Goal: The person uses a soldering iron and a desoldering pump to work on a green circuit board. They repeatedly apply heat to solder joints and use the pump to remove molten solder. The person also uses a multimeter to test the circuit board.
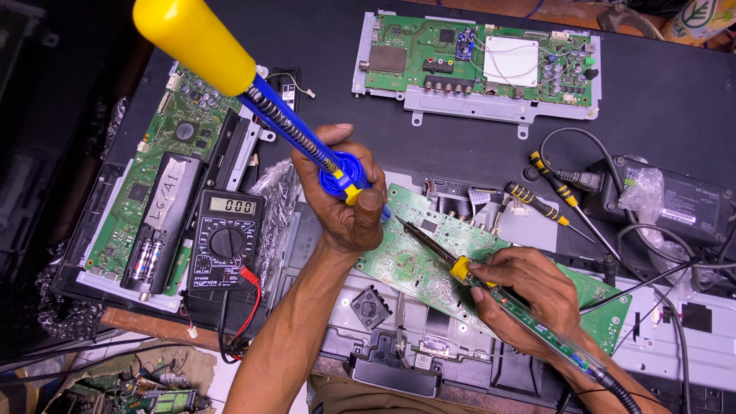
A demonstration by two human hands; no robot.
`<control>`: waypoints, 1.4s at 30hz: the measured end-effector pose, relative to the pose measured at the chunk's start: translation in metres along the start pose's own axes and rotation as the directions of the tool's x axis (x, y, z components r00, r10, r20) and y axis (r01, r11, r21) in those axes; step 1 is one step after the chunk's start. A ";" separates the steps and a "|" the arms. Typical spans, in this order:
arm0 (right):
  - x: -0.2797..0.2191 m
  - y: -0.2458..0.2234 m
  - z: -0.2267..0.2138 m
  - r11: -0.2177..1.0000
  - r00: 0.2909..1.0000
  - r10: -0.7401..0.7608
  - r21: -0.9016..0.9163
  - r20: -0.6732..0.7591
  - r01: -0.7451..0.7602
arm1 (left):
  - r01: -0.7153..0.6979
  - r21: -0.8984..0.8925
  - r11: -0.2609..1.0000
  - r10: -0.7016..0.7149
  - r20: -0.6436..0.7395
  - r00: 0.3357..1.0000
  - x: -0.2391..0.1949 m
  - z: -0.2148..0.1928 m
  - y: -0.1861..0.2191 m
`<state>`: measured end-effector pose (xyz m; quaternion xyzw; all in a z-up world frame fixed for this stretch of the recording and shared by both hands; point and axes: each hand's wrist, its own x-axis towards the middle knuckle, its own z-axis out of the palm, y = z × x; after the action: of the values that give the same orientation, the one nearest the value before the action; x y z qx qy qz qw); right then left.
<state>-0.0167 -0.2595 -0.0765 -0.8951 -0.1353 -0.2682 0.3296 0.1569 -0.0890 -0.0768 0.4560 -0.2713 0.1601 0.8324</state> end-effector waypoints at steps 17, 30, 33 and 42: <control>0.035 -0.010 -0.021 0.980 0.978 0.174 0.072 0.120 -0.183 | -0.149 -0.027 0.988 0.148 -0.035 0.988 0.003 -0.006 -0.017; 0.016 0.019 -0.005 0.988 0.992 0.117 0.104 -0.041 -0.112 | -0.194 -0.067 0.979 0.197 0.042 0.980 -0.002 -0.012 -0.035; 0.018 0.021 -0.003 0.988 0.994 0.095 0.126 -0.062 -0.087 | -0.192 -0.055 0.980 0.195 0.040 0.980 -0.002 -0.013 -0.035; 0.017 0.019 -0.005 0.984 0.992 0.111 0.148 -0.064 -0.101 | -0.188 -0.102 0.977 0.192 0.039 0.981 0.001 -0.013 -0.033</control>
<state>0.0034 -0.2755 -0.0730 -0.8646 -0.0945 -0.2718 0.4120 0.1790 -0.0961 -0.1040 0.3903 -0.3412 0.2144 0.8278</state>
